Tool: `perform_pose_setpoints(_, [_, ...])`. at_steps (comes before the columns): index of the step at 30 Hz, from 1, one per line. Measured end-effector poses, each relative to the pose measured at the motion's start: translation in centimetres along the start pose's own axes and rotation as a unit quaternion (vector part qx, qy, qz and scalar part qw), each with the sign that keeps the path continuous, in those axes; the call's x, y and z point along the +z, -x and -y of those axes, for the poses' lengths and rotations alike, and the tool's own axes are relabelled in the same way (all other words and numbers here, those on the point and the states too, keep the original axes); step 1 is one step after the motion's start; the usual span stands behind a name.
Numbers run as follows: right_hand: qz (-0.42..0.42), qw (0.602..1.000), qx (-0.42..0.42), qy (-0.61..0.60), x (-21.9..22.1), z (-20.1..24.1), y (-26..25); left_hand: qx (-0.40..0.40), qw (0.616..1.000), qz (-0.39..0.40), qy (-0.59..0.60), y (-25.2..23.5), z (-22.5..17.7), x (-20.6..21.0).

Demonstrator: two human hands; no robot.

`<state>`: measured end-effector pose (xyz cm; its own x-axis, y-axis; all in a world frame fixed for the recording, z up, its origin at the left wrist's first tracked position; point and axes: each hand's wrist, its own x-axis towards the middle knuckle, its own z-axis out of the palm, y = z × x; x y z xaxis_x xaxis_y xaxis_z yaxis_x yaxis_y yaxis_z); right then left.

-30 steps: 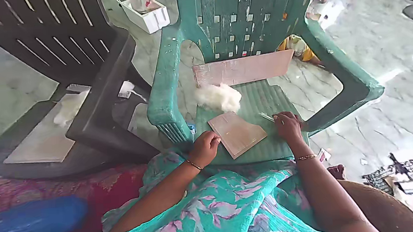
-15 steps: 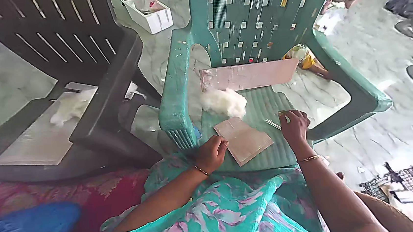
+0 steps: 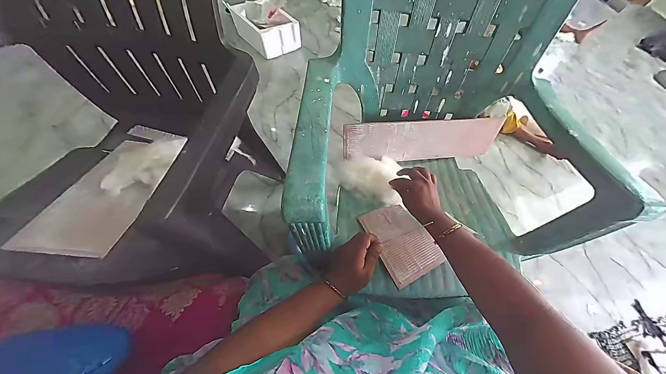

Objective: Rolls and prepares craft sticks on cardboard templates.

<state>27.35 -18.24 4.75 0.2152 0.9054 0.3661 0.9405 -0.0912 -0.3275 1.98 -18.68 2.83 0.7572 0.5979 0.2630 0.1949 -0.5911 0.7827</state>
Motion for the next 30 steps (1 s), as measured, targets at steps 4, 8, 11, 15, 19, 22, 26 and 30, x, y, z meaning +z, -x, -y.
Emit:
perform_pose_setpoints(4, [-0.102, 0.989, 0.074, -0.073, -1.3, 0.2, 1.3, 0.024, 0.999, -0.033, 0.018, 0.1, 0.7, 0.6])
perform_pose_setpoints(8, [-0.149, 0.942, 0.214, -0.212, -4.6, 2.3, 3.4, 0.011, 0.998, -0.046, 0.04, 0.2, 0.6, 0.7])
perform_pose_setpoints(11, [-0.199, 0.887, 0.251, -0.333, -5.8, 3.0, 5.2, 0.0, 0.994, -0.081, 0.067, -0.1, 0.4, 0.7])
perform_pose_setpoints(15, [-0.216, 0.837, 0.284, -0.415, -6.2, 3.6, 6.8, -0.048, 0.991, -0.095, 0.076, -1.7, -1.4, 0.3])
perform_pose_setpoints(19, [-0.176, 0.788, 0.326, -0.491, -5.9, 3.0, 7.3, -0.066, 0.996, -0.055, 0.021, -6.1, -3.7, 0.7])
perform_pose_setpoints(22, [-0.148, 0.766, 0.35, -0.518, -5.4, 2.0, 7.5, -0.091, 0.996, -0.002, 0.004, -10.5, -5.0, 1.3])
perform_pose_setpoints(26, [-0.124, 0.767, 0.345, -0.527, -5.4, 1.1, 7.7, -0.082, 0.989, 0.118, -0.04, -14.7, -5.0, 2.1])
perform_pose_setpoints(30, [-0.121, 0.792, 0.34, -0.492, -5.8, -0.4, 7.4, -0.119, 0.975, 0.175, -0.072, -16.5, -4.1, 2.9])
